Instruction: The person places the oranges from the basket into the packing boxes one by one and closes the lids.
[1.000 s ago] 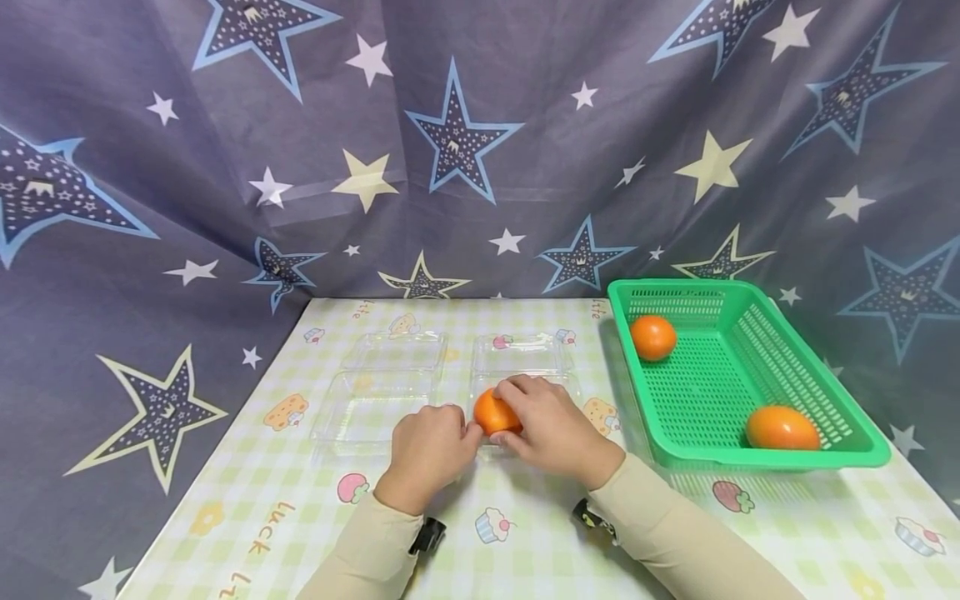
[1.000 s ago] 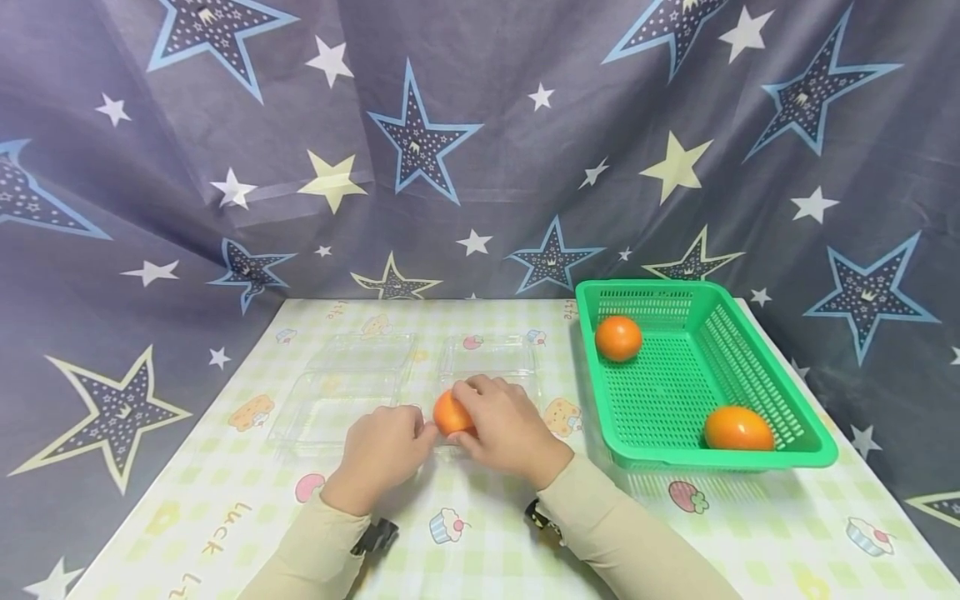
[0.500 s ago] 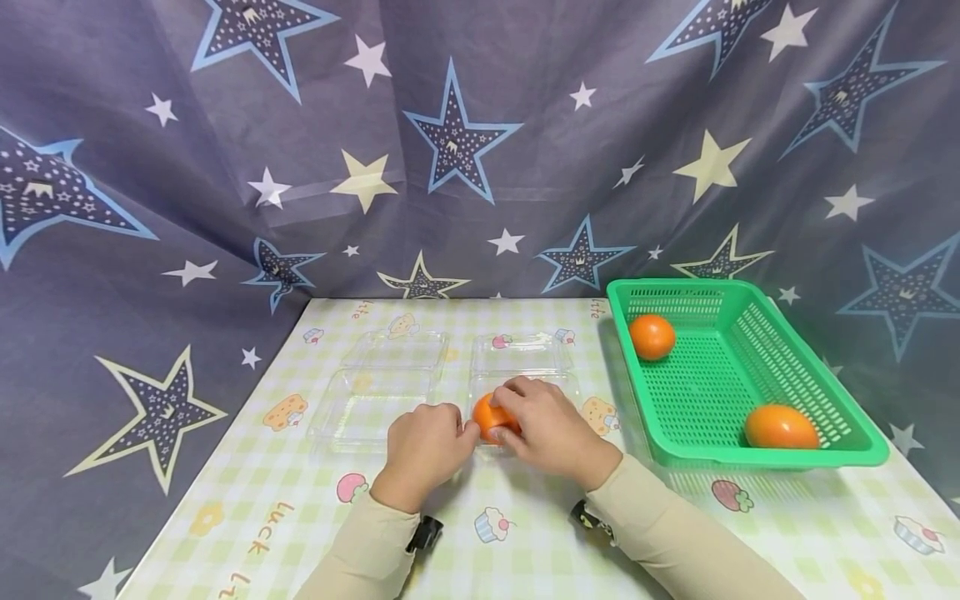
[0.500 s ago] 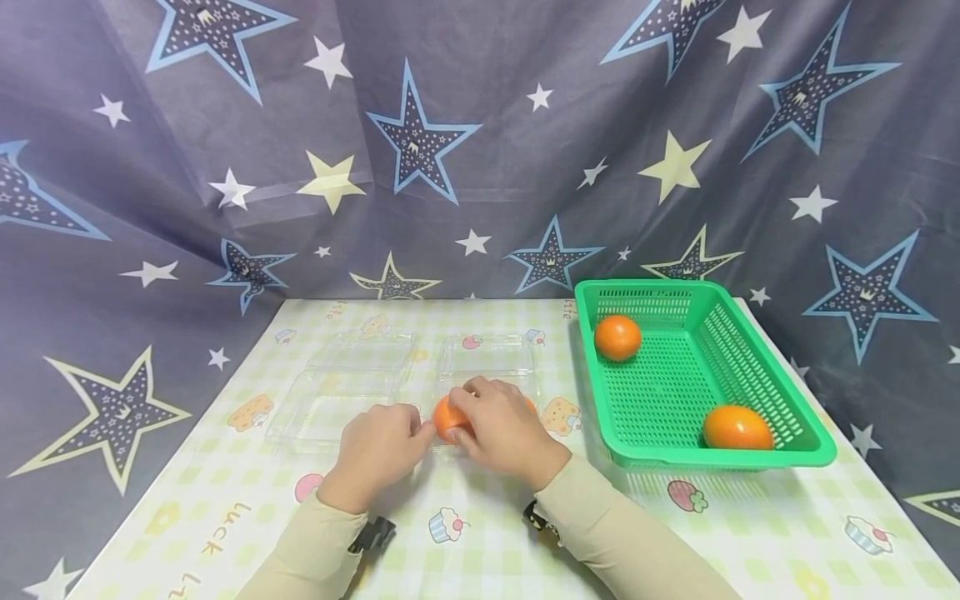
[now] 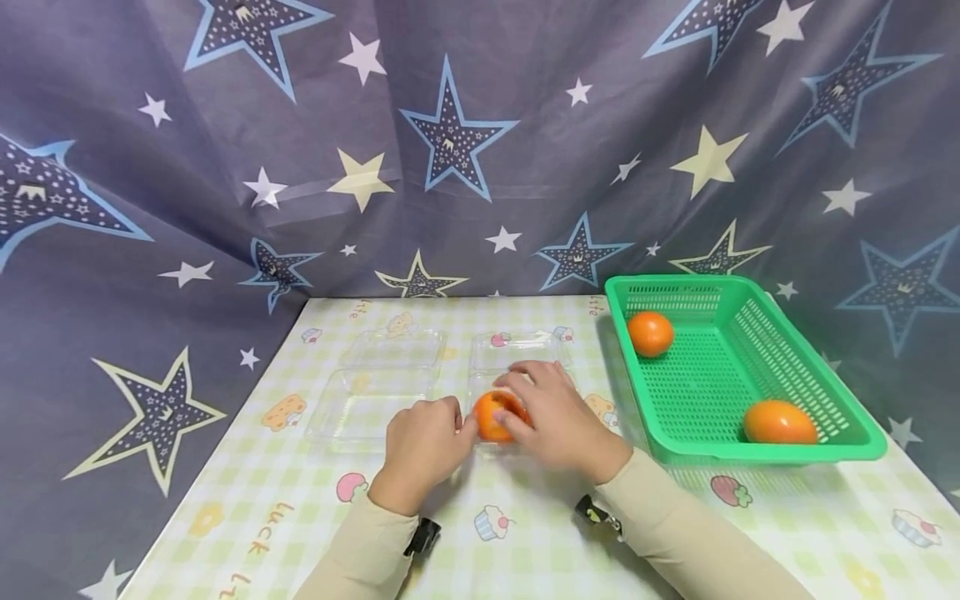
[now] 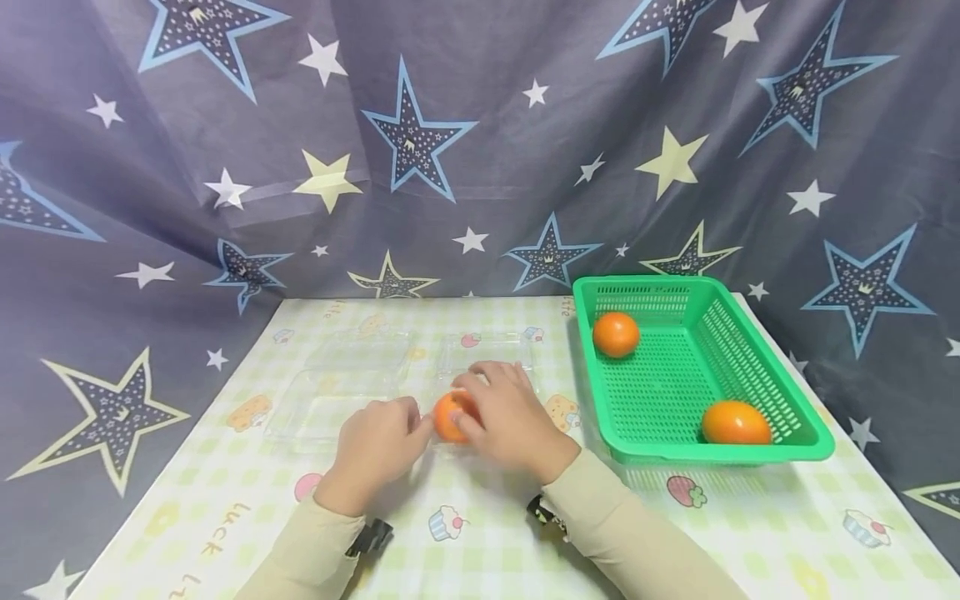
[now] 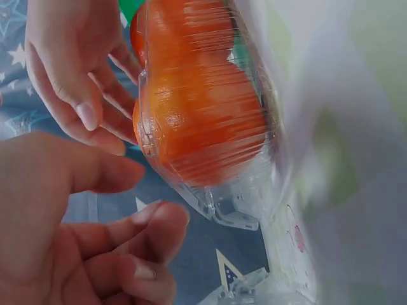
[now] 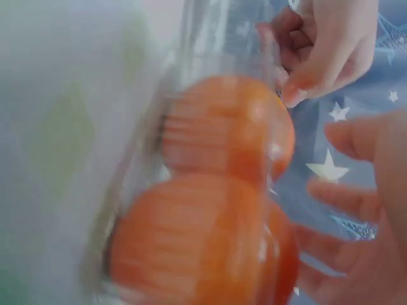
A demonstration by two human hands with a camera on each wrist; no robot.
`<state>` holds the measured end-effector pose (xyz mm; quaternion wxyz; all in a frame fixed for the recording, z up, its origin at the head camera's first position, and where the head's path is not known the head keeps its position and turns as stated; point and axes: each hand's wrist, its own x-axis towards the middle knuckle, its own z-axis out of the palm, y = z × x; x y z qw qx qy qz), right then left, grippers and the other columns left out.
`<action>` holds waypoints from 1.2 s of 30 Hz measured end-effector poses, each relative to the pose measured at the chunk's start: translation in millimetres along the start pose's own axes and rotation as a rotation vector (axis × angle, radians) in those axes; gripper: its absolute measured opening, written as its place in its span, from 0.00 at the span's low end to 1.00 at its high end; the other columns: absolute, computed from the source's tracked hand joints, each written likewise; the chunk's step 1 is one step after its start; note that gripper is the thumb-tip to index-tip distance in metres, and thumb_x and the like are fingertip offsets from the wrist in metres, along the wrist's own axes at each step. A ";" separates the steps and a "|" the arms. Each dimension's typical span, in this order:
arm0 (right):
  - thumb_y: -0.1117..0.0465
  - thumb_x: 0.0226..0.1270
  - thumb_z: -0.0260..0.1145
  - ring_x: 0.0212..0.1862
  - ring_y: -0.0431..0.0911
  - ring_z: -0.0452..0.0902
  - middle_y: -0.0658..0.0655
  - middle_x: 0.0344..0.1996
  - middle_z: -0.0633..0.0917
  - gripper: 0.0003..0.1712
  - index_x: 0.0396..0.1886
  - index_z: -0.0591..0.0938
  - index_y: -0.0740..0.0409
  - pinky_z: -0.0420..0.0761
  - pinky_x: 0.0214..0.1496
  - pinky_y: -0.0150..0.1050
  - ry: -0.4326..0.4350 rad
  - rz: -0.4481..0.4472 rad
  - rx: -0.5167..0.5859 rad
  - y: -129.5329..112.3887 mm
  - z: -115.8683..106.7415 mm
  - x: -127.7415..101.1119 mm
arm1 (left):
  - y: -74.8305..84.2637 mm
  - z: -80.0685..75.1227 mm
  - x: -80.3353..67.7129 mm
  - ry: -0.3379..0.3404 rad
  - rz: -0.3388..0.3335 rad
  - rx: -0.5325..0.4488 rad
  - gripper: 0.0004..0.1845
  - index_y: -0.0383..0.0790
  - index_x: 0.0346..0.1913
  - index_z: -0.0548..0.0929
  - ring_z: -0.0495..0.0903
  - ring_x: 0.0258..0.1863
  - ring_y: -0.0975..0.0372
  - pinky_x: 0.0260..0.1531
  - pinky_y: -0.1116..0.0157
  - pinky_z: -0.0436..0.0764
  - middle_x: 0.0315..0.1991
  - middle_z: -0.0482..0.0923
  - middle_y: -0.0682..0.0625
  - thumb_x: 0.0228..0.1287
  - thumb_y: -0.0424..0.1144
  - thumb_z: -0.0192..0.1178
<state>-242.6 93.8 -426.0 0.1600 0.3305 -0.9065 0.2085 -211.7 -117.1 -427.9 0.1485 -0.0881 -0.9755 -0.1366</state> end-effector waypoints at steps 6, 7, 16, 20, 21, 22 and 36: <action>0.49 0.70 0.69 0.67 0.63 0.70 0.64 0.64 0.76 0.29 0.63 0.76 0.59 0.67 0.74 0.59 0.066 0.241 0.139 11.0 -15.8 -1.5 | 5.7 -1.6 16.5 0.018 -0.026 -0.300 0.21 0.36 0.54 0.80 0.81 0.44 0.51 0.46 0.54 0.82 0.48 0.81 0.42 0.67 0.48 0.64; 0.50 0.69 0.69 0.67 0.64 0.70 0.66 0.64 0.75 0.30 0.64 0.75 0.62 0.68 0.73 0.60 0.070 0.282 0.160 14.2 -16.1 -3.0 | 8.2 -1.6 19.8 -0.015 -0.056 -0.386 0.26 0.35 0.61 0.76 0.79 0.54 0.49 0.56 0.51 0.80 0.57 0.77 0.40 0.68 0.49 0.63; 0.50 0.72 0.62 0.76 0.66 0.62 0.72 0.76 0.63 0.44 0.78 0.59 0.68 0.62 0.77 0.61 0.049 0.634 0.479 38.5 -11.6 -17.6 | 23.3 8.0 43.4 -0.183 -0.337 -0.821 0.44 0.36 0.81 0.53 0.58 0.79 0.41 0.76 0.42 0.58 0.80 0.54 0.34 0.71 0.54 0.57; 0.52 0.74 0.61 0.79 0.65 0.59 0.70 0.78 0.62 0.43 0.80 0.58 0.67 0.60 0.79 0.59 0.109 0.757 0.714 41.6 -4.8 -26.4 | 20.7 16.8 43.3 -0.199 -0.410 -0.955 0.43 0.36 0.80 0.53 0.56 0.80 0.42 0.78 0.44 0.56 0.81 0.54 0.34 0.71 0.53 0.57; 0.54 0.74 0.60 0.79 0.64 0.59 0.70 0.78 0.62 0.41 0.79 0.59 0.67 0.60 0.79 0.58 0.134 0.773 0.787 42.5 -2.7 -28.3 | 19.7 19.5 42.0 -0.199 -0.418 -0.981 0.43 0.36 0.80 0.53 0.56 0.80 0.43 0.78 0.45 0.56 0.81 0.54 0.33 0.71 0.52 0.57; 0.56 0.75 0.60 0.78 0.62 0.61 0.69 0.78 0.63 0.39 0.79 0.60 0.68 0.61 0.79 0.57 0.157 0.788 0.860 43.5 -0.1 -29.9 | 18.3 22.4 40.3 -0.196 -0.428 -1.003 0.42 0.36 0.80 0.54 0.56 0.80 0.43 0.78 0.45 0.57 0.80 0.54 0.33 0.71 0.51 0.58; 0.66 0.77 0.53 0.75 0.56 0.68 0.64 0.78 0.65 0.33 0.78 0.61 0.67 0.68 0.75 0.50 0.304 0.761 1.238 58.5 9.0 -32.3 | 14.7 34.3 43.6 -0.080 -0.453 -1.188 0.36 0.38 0.75 0.62 0.63 0.75 0.43 0.75 0.44 0.62 0.77 0.59 0.36 0.68 0.46 0.62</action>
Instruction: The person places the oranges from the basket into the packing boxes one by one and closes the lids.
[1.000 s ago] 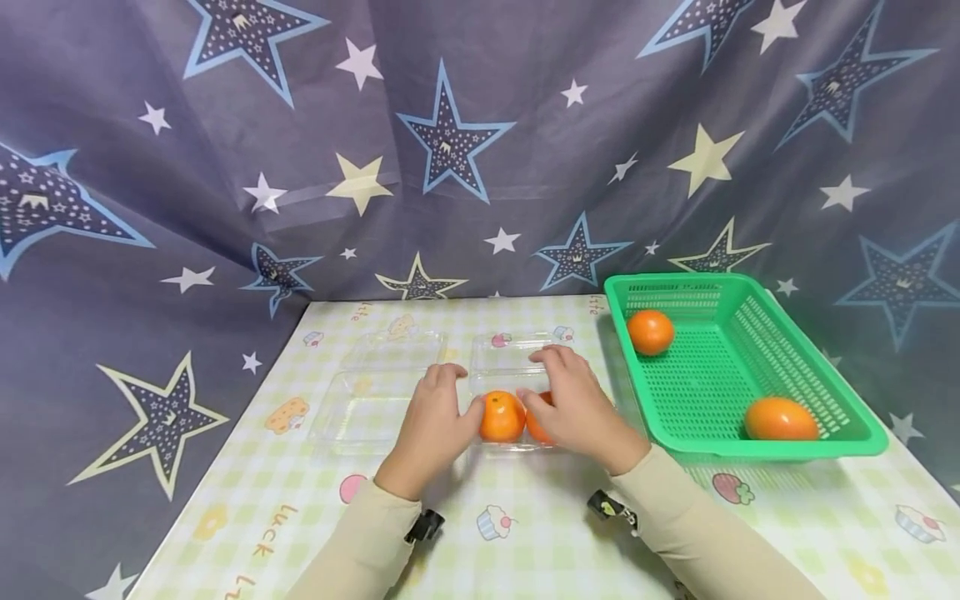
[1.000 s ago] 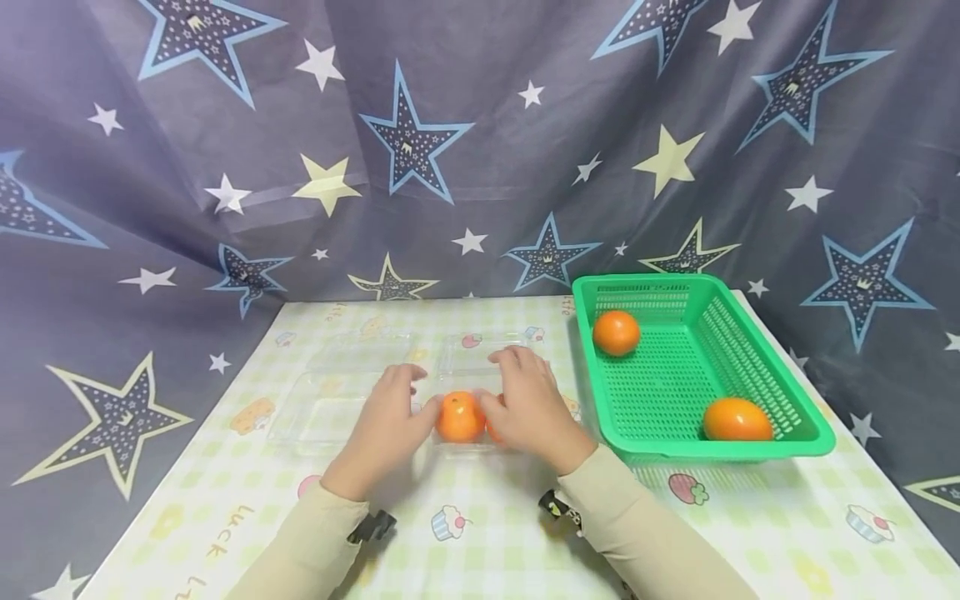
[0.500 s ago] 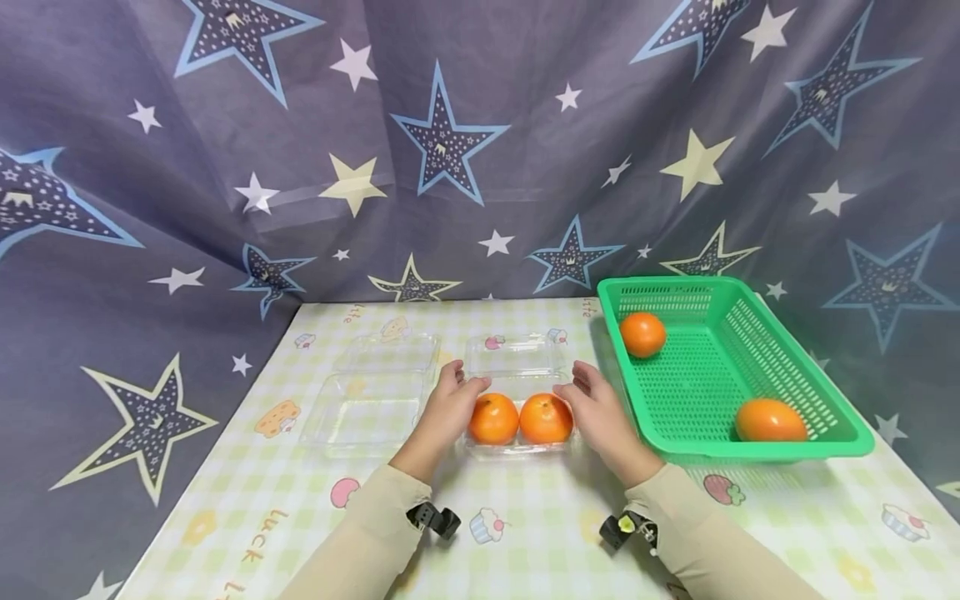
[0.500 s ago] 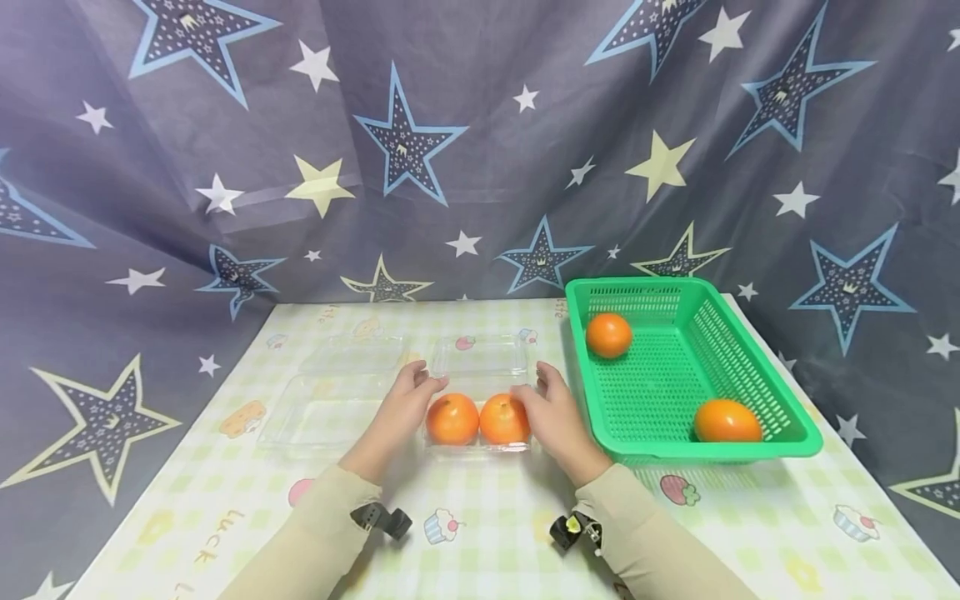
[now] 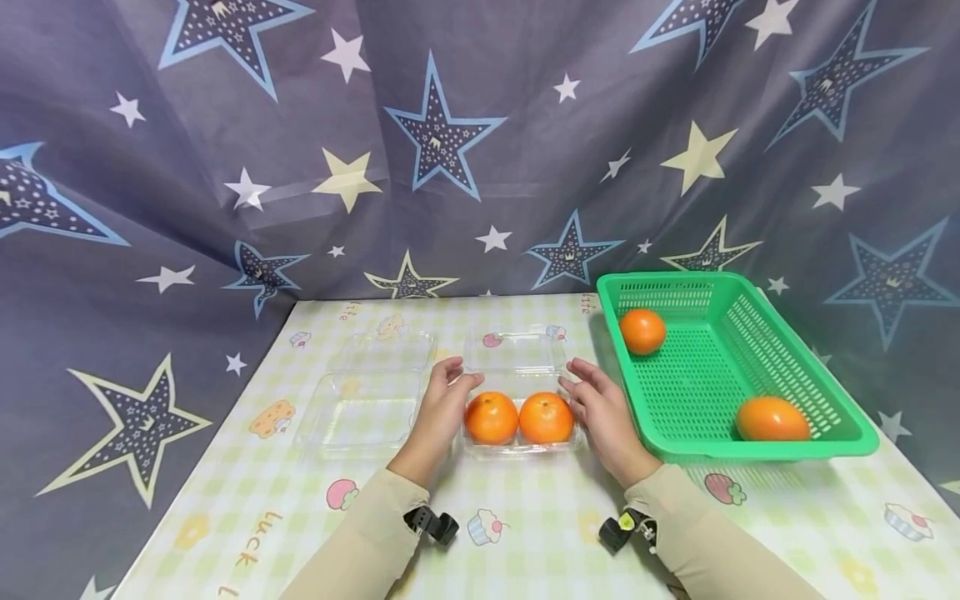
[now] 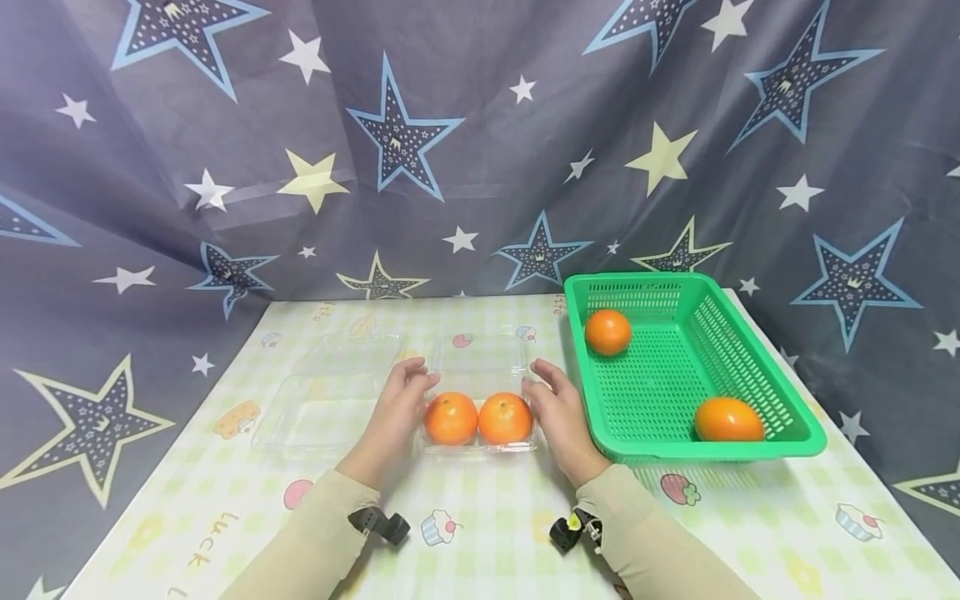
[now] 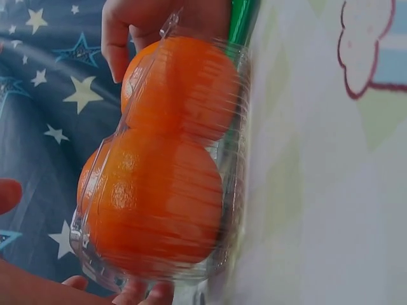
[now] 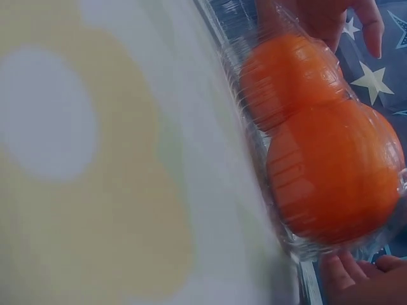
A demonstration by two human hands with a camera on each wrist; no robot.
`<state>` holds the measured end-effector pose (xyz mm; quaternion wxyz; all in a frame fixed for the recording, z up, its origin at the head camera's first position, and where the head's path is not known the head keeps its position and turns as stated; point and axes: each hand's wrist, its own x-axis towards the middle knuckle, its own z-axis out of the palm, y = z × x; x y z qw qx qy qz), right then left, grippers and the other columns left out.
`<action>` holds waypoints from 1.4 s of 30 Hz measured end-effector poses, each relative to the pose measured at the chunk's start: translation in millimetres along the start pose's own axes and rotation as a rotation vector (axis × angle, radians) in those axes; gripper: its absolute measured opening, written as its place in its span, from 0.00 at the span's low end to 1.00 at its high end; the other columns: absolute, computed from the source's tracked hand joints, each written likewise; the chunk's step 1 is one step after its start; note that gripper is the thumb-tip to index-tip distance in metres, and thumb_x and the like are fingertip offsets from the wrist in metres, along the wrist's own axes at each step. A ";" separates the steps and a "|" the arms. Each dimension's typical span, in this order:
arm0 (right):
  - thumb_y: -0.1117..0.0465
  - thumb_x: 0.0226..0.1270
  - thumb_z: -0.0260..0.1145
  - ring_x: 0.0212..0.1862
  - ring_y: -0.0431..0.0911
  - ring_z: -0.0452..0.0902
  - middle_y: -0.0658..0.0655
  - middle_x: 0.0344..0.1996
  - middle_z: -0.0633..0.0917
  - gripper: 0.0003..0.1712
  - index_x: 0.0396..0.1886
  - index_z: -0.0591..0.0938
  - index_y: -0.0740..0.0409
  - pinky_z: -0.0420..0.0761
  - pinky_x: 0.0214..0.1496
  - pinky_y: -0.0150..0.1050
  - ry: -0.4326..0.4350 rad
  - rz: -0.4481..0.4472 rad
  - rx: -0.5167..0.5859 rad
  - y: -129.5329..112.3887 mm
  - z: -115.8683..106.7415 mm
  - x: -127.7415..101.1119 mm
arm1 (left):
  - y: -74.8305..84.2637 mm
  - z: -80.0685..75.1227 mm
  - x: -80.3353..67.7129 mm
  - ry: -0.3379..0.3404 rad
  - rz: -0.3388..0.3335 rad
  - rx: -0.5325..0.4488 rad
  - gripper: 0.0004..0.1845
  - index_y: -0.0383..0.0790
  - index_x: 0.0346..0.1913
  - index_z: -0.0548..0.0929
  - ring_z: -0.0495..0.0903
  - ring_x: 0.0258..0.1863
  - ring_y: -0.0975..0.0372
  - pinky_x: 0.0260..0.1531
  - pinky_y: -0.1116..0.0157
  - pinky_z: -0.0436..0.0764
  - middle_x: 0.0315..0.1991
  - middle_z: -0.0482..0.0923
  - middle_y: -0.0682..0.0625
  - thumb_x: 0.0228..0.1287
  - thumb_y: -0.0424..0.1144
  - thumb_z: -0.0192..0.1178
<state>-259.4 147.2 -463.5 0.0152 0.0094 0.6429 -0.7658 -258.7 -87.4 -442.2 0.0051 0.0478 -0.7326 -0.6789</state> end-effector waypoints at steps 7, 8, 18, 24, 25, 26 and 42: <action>0.69 0.75 0.52 0.70 0.50 0.74 0.63 0.78 0.63 0.34 0.79 0.59 0.66 0.79 0.64 0.34 -0.005 -0.012 0.034 0.0 -1.0 -1.9 | 1.4 -2.3 -0.6 -0.004 0.020 -0.089 0.34 0.39 0.72 0.64 0.67 0.71 0.45 0.72 0.44 0.67 0.75 0.60 0.38 0.66 0.43 0.63; 0.69 0.74 0.53 0.68 0.46 0.76 0.63 0.78 0.63 0.35 0.79 0.59 0.66 0.79 0.63 0.33 -0.006 -0.015 0.042 0.0 -1.4 -2.6 | 1.3 -2.8 -1.1 -0.007 0.023 -0.101 0.34 0.38 0.72 0.64 0.67 0.71 0.46 0.72 0.44 0.67 0.75 0.60 0.38 0.66 0.42 0.63; 0.67 0.76 0.51 0.56 0.38 0.83 0.65 0.77 0.62 0.36 0.80 0.56 0.65 0.80 0.63 0.36 -0.046 0.006 0.215 0.3 -1.9 -6.0 | -2.8 -6.9 -3.2 0.000 0.023 -0.212 0.31 0.37 0.70 0.65 0.67 0.67 0.50 0.67 0.44 0.71 0.74 0.58 0.37 0.67 0.38 0.62; 0.65 0.78 0.54 0.67 0.50 0.75 0.65 0.78 0.59 0.36 0.81 0.54 0.62 0.73 0.72 0.46 -0.073 0.015 0.220 0.9 -3.5 -5.5 | -3.8 -6.9 -3.6 -0.002 0.021 -0.229 0.34 0.38 0.74 0.61 0.68 0.68 0.48 0.68 0.43 0.69 0.73 0.58 0.37 0.68 0.38 0.60; 0.65 0.78 0.54 0.68 0.52 0.74 0.65 0.78 0.59 0.37 0.81 0.54 0.62 0.72 0.73 0.47 -0.077 0.018 0.225 1.0 -3.9 -5.1 | -3.9 -6.8 -3.2 -0.002 0.022 -0.229 0.36 0.39 0.75 0.59 0.68 0.68 0.48 0.68 0.42 0.68 0.73 0.58 0.37 0.68 0.38 0.60; 0.65 0.78 0.54 0.69 0.54 0.72 0.65 0.78 0.59 0.37 0.82 0.53 0.62 0.71 0.74 0.48 -0.081 0.022 0.235 0.6 -4.0 -4.9 | -3.9 -6.6 -2.8 -0.002 0.023 -0.231 0.37 0.39 0.77 0.57 0.67 0.69 0.47 0.68 0.42 0.68 0.73 0.57 0.37 0.68 0.39 0.60; 0.59 0.82 0.52 0.77 0.64 0.59 0.61 0.76 0.61 0.34 0.82 0.57 0.58 0.63 0.79 0.52 -0.140 0.039 0.259 -0.2 -5.6 -4.1 | -3.4 -11.4 -3.8 -0.066 0.001 -0.307 0.38 0.44 0.81 0.57 0.59 0.77 0.43 0.75 0.36 0.53 0.76 0.59 0.36 0.71 0.42 0.57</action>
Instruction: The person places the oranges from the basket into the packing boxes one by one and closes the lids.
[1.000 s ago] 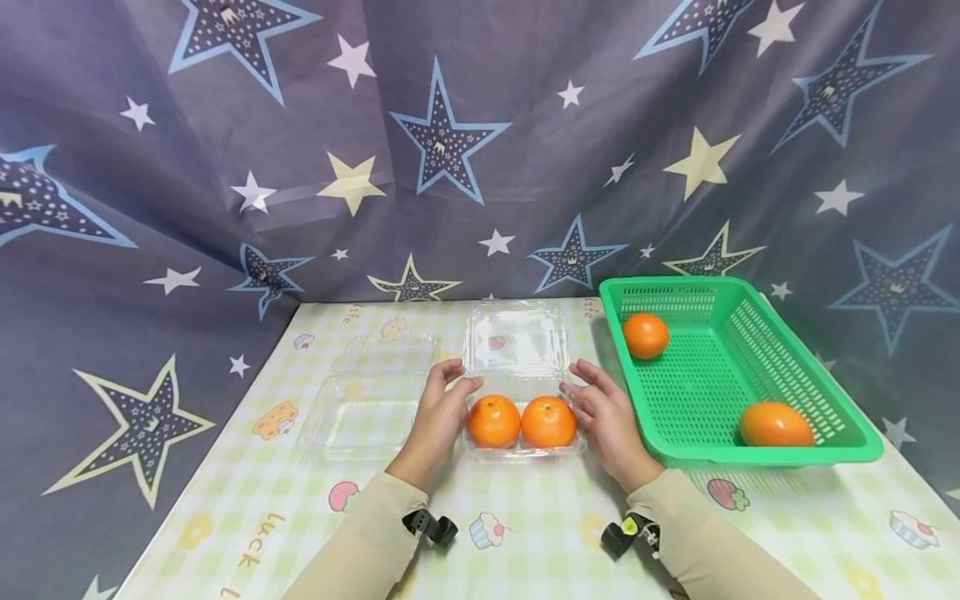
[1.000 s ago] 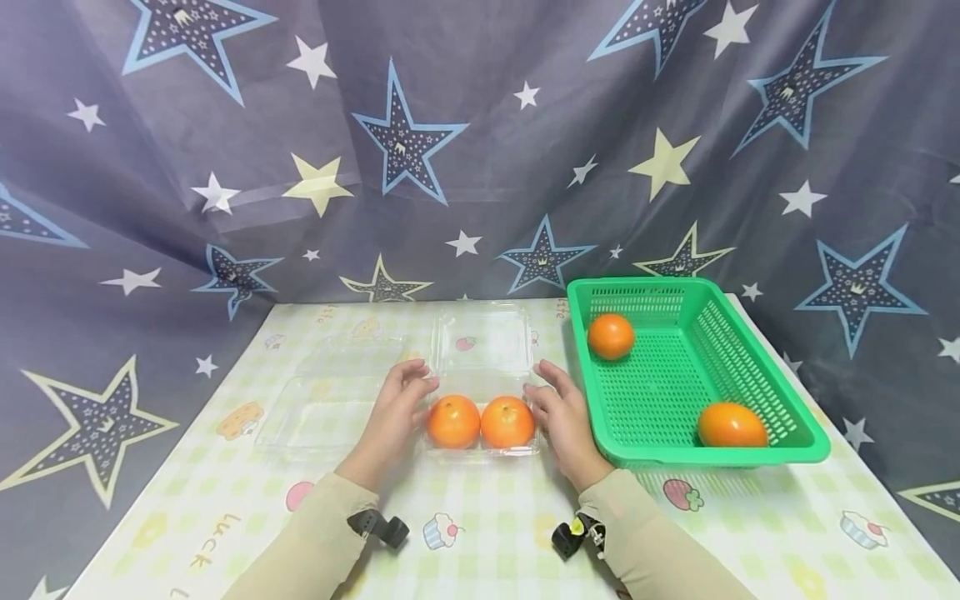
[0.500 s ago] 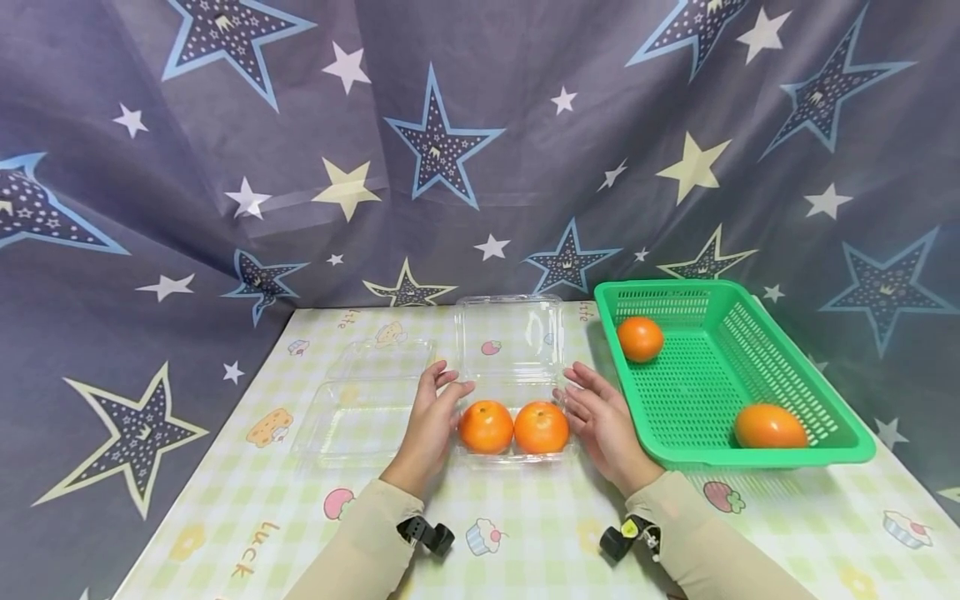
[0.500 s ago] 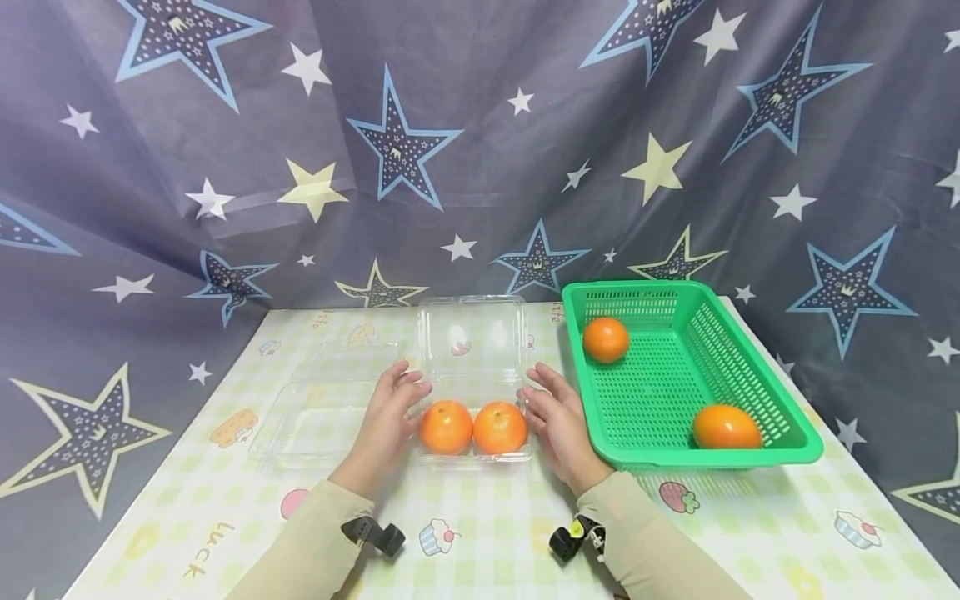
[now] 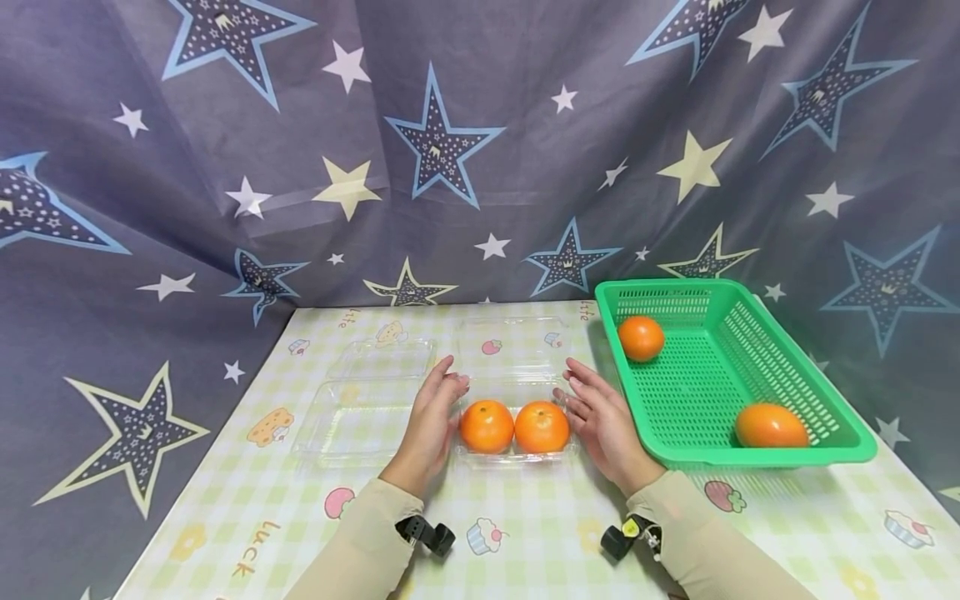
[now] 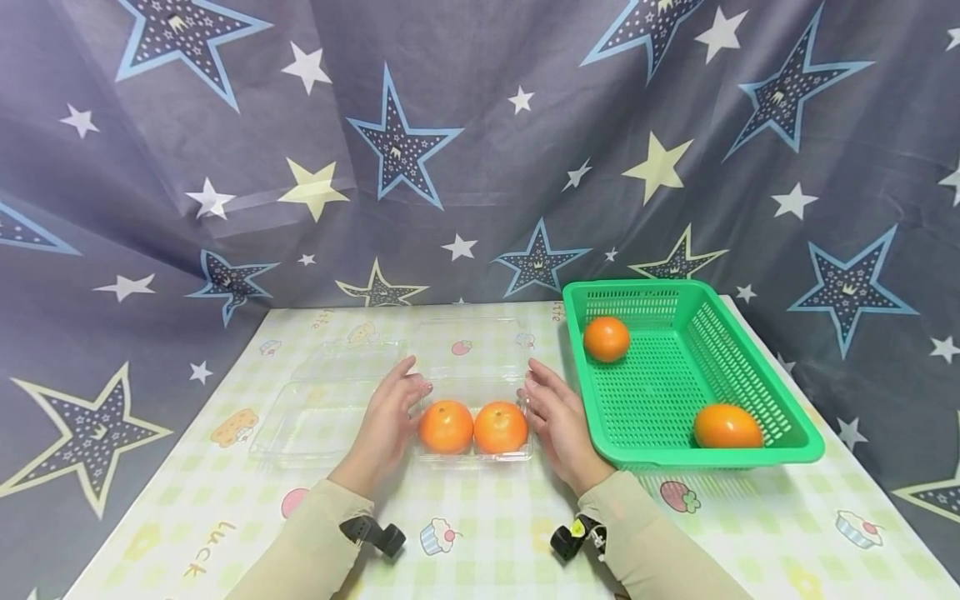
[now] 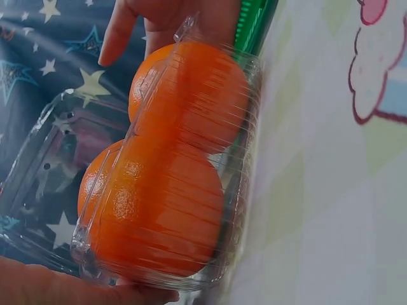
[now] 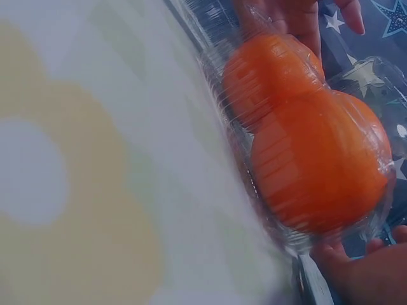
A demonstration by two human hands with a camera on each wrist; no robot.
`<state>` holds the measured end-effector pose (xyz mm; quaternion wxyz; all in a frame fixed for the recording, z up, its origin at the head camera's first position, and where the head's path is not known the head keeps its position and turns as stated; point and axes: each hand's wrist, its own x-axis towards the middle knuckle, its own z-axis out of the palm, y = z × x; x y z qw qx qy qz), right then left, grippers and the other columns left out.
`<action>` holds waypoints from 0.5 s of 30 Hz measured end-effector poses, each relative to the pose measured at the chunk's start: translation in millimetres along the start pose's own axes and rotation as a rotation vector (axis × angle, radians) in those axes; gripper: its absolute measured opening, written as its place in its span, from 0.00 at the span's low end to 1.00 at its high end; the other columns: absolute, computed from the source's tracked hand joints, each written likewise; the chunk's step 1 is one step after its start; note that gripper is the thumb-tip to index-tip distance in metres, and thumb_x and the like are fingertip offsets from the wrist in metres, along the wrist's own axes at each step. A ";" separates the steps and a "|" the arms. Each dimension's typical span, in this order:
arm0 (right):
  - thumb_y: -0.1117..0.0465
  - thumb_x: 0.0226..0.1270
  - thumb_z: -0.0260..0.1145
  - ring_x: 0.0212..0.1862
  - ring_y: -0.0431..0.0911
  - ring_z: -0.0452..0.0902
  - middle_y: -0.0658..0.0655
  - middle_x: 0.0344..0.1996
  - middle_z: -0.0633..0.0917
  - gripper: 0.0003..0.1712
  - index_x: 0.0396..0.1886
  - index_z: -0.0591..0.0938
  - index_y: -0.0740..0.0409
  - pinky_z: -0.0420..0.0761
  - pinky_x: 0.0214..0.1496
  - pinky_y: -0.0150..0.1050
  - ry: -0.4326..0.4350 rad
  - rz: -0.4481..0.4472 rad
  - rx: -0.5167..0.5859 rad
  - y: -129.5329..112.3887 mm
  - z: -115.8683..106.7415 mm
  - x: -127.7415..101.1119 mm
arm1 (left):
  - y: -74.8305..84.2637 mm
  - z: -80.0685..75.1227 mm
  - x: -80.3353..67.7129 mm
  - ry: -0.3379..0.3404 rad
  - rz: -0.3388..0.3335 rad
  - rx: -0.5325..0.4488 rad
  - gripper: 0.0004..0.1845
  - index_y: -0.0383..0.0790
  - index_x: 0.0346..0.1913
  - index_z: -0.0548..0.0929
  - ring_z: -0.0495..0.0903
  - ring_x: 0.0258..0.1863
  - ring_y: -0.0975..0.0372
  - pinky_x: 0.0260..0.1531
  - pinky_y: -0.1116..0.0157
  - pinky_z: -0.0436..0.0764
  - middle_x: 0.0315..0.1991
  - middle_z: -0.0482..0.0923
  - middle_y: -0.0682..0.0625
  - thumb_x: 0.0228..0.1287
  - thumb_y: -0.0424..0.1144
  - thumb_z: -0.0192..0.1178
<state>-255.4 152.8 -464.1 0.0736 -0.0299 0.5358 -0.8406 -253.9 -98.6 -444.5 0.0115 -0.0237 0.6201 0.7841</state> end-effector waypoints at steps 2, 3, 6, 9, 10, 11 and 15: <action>0.58 0.82 0.52 0.75 0.60 0.63 0.58 0.72 0.64 0.33 0.82 0.58 0.59 0.64 0.78 0.51 -0.004 -0.001 -0.008 0.1 -0.1 0.0 | -0.3 -0.5 -0.2 -0.002 -0.001 -0.016 0.34 0.43 0.79 0.62 0.59 0.77 0.42 0.75 0.36 0.54 0.76 0.60 0.37 0.72 0.44 0.55; 0.57 0.82 0.52 0.74 0.58 0.65 0.57 0.70 0.65 0.33 0.81 0.58 0.59 0.64 0.78 0.51 -0.006 -0.003 -0.012 0.2 0.0 0.0 | -0.5 -0.6 -0.1 -0.002 -0.001 -0.025 0.33 0.42 0.77 0.63 0.59 0.77 0.41 0.75 0.35 0.54 0.76 0.60 0.37 0.73 0.44 0.55; 0.56 0.83 0.52 0.71 0.54 0.68 0.55 0.66 0.67 0.33 0.80 0.58 0.62 0.64 0.78 0.51 -0.007 -0.014 -0.012 0.7 0.1 -0.4 | -1.1 -1.4 1.2 -0.005 -0.009 -0.084 0.29 0.39 0.73 0.66 0.58 0.77 0.40 0.75 0.36 0.54 0.76 0.56 0.39 0.75 0.46 0.52; 0.53 0.83 0.52 0.71 0.53 0.68 0.54 0.63 0.70 0.33 0.79 0.59 0.63 0.61 0.79 0.53 0.002 -0.032 0.008 1.2 0.7 -1.0 | -1.1 -1.9 2.7 -0.012 -0.025 -0.151 0.25 0.39 0.68 0.68 0.57 0.77 0.41 0.76 0.39 0.55 0.73 0.56 0.40 0.77 0.50 0.50; 0.52 0.84 0.52 0.71 0.52 0.68 0.54 0.62 0.70 0.32 0.78 0.60 0.64 0.61 0.79 0.53 0.009 -0.039 0.017 1.4 1.0 -1.2 | -0.9 -1.9 2.9 -0.013 -0.032 -0.180 0.24 0.39 0.65 0.69 0.57 0.77 0.41 0.76 0.40 0.55 0.71 0.57 0.40 0.77 0.51 0.50; 0.51 0.84 0.53 0.70 0.52 0.68 0.54 0.62 0.71 0.32 0.76 0.60 0.64 0.61 0.79 0.53 0.019 -0.045 0.024 1.5 1.3 -1.5 | -0.6 -1.8 2.9 -0.013 -0.038 -0.207 0.23 0.40 0.63 0.69 0.57 0.76 0.42 0.76 0.41 0.55 0.69 0.58 0.40 0.77 0.52 0.50; 0.50 0.83 0.53 0.69 0.50 0.70 0.52 0.59 0.75 0.28 0.71 0.64 0.63 0.63 0.77 0.51 0.068 -0.057 0.039 2.0 2.7 -3.0 | 0.7 -0.8 1.2 -0.013 -0.052 -0.249 0.19 0.43 0.57 0.70 0.59 0.74 0.45 0.74 0.45 0.56 0.63 0.63 0.45 0.76 0.54 0.49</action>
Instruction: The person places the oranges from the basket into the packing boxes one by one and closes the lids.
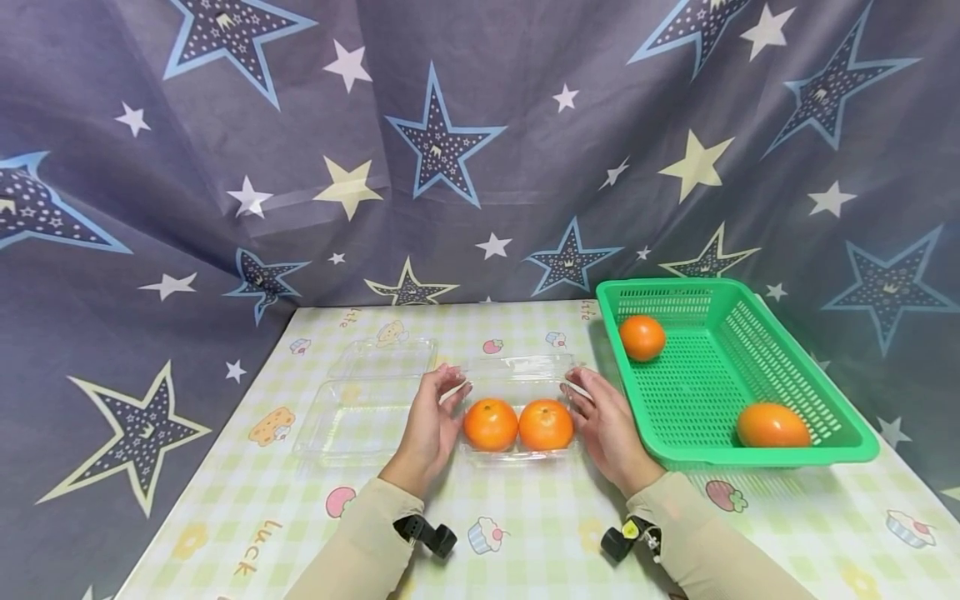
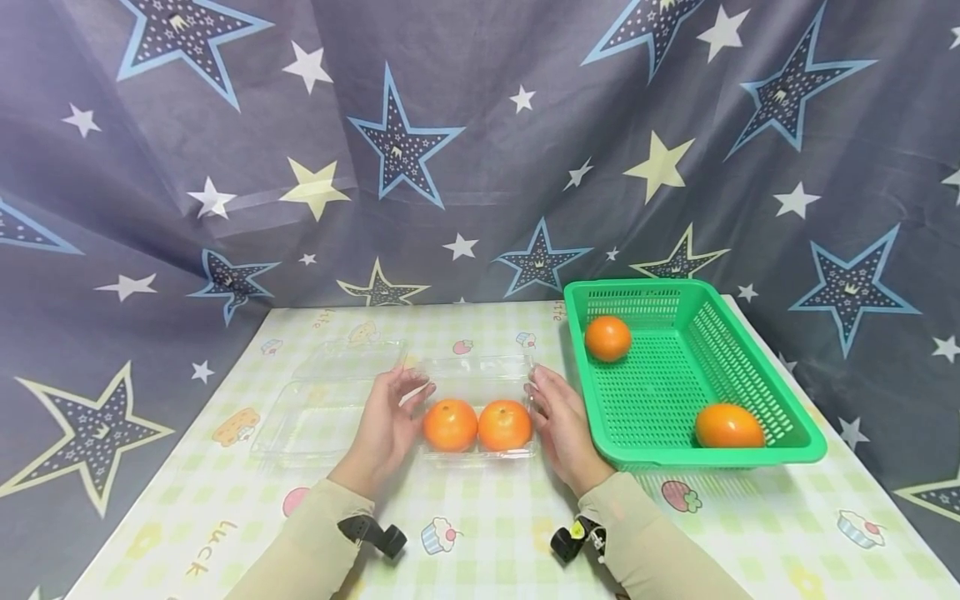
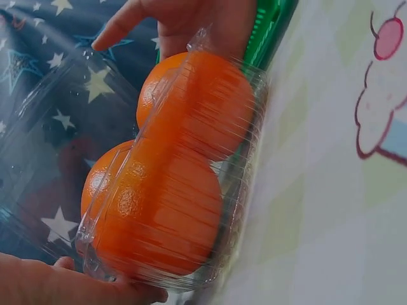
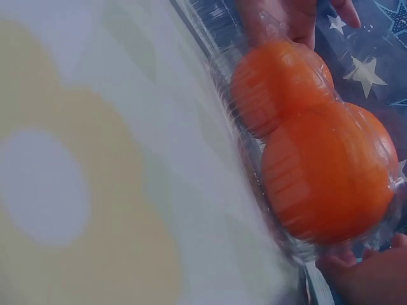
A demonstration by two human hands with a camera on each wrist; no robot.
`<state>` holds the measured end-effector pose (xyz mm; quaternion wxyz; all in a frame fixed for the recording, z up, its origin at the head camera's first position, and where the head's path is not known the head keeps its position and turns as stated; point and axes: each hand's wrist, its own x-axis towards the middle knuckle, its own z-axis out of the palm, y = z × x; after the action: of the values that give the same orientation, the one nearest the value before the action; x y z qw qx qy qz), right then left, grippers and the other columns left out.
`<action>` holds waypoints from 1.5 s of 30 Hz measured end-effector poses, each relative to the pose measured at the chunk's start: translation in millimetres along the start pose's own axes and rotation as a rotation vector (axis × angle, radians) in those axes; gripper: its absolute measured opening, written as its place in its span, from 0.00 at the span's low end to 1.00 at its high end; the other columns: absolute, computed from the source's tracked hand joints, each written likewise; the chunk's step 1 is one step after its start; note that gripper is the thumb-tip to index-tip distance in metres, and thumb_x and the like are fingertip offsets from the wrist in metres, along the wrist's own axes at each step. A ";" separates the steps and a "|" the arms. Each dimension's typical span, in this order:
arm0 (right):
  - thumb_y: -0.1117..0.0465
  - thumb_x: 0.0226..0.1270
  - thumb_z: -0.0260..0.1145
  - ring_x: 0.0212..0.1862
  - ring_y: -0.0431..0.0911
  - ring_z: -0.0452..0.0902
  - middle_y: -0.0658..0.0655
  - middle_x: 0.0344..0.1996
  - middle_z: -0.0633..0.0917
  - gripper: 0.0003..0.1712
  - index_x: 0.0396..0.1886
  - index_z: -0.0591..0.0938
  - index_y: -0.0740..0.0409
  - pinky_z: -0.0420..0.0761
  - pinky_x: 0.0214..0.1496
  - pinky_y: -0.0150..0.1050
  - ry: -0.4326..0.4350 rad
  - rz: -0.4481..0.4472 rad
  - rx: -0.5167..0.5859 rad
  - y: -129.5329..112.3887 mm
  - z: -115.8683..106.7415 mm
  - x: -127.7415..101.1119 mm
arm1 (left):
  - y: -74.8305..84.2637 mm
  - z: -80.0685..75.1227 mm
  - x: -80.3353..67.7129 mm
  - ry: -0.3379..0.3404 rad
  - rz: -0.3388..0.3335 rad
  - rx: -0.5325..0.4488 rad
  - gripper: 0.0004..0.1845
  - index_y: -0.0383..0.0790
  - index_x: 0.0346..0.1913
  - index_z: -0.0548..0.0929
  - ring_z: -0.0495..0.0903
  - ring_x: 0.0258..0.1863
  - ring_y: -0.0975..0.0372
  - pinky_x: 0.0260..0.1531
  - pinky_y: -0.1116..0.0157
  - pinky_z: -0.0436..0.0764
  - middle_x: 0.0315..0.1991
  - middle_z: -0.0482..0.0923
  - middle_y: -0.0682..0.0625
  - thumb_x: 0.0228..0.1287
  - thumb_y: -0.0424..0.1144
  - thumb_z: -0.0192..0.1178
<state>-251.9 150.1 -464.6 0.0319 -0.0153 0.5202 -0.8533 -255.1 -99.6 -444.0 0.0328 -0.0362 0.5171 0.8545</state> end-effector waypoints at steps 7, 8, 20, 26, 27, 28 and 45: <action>0.49 0.85 0.48 0.75 0.59 0.60 0.55 0.62 0.74 0.27 0.70 0.64 0.63 0.60 0.79 0.51 0.035 0.010 -0.003 -0.7 2.4 -2.3 | -0.6 2.0 -2.1 0.028 -0.006 -0.005 0.14 0.42 0.54 0.73 0.63 0.69 0.47 0.69 0.51 0.62 0.57 0.65 0.47 0.75 0.47 0.51; 0.48 0.85 0.47 0.76 0.60 0.58 0.57 0.64 0.73 0.28 0.71 0.63 0.64 0.59 0.80 0.52 0.038 0.014 0.000 -1.0 2.9 -2.6 | -0.6 1.9 -2.3 0.031 -0.004 -0.005 0.13 0.42 0.53 0.74 0.65 0.68 0.48 0.68 0.52 0.63 0.56 0.65 0.47 0.74 0.46 0.52; 0.50 0.81 0.42 0.80 0.63 0.48 0.70 0.79 0.53 0.37 0.82 0.54 0.63 0.46 0.83 0.57 -0.030 0.065 -0.066 -1.3 1.4 -9.9 | -1.3 -5.5 -6.5 0.061 -0.042 0.090 0.30 0.34 0.69 0.67 0.64 0.59 0.53 0.68 0.52 0.62 0.59 0.64 0.46 0.62 0.33 0.48; 0.55 0.75 0.41 0.73 0.58 0.57 0.65 0.75 0.59 0.37 0.81 0.55 0.62 0.58 0.71 0.46 0.011 0.097 -0.046 -1.5 4.2 -14.3 | -2.6 -9.0 -12.4 0.058 -0.113 0.166 0.32 0.28 0.74 0.61 0.67 0.51 0.58 0.53 0.61 0.71 0.51 0.64 0.47 0.66 0.33 0.46; 0.56 0.74 0.42 0.70 0.56 0.60 0.64 0.73 0.61 0.37 0.81 0.56 0.63 0.60 0.67 0.43 0.029 0.101 -0.045 -1.9 5.0 -15.0 | -2.5 -8.6 -13.4 0.053 -0.123 0.163 0.32 0.28 0.74 0.60 0.67 0.50 0.58 0.51 0.62 0.72 0.51 0.64 0.46 0.67 0.33 0.45; 0.57 0.73 0.42 0.66 0.53 0.62 0.63 0.70 0.64 0.37 0.80 0.56 0.63 0.62 0.64 0.41 0.048 0.108 -0.044 -2.2 5.6 -15.8 | -2.2 -8.1 -14.4 0.046 -0.131 0.163 0.31 0.27 0.74 0.60 0.67 0.50 0.58 0.50 0.63 0.72 0.54 0.63 0.45 0.69 0.34 0.45; 0.67 0.73 0.48 0.44 0.37 0.74 0.60 0.75 0.67 0.31 0.75 0.66 0.71 0.79 0.45 0.31 0.128 0.167 -0.309 -2.2 -2.3 -41.4 | -4.3 -15.0 -32.3 -0.018 -0.169 0.307 0.28 0.25 0.71 0.65 0.71 0.49 0.59 0.52 0.61 0.74 0.55 0.66 0.44 0.70 0.32 0.45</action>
<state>-210.8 156.0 -463.5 0.0669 0.0777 0.6454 -0.7570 -222.1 -111.5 -451.6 0.1143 -0.0665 0.6364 0.7600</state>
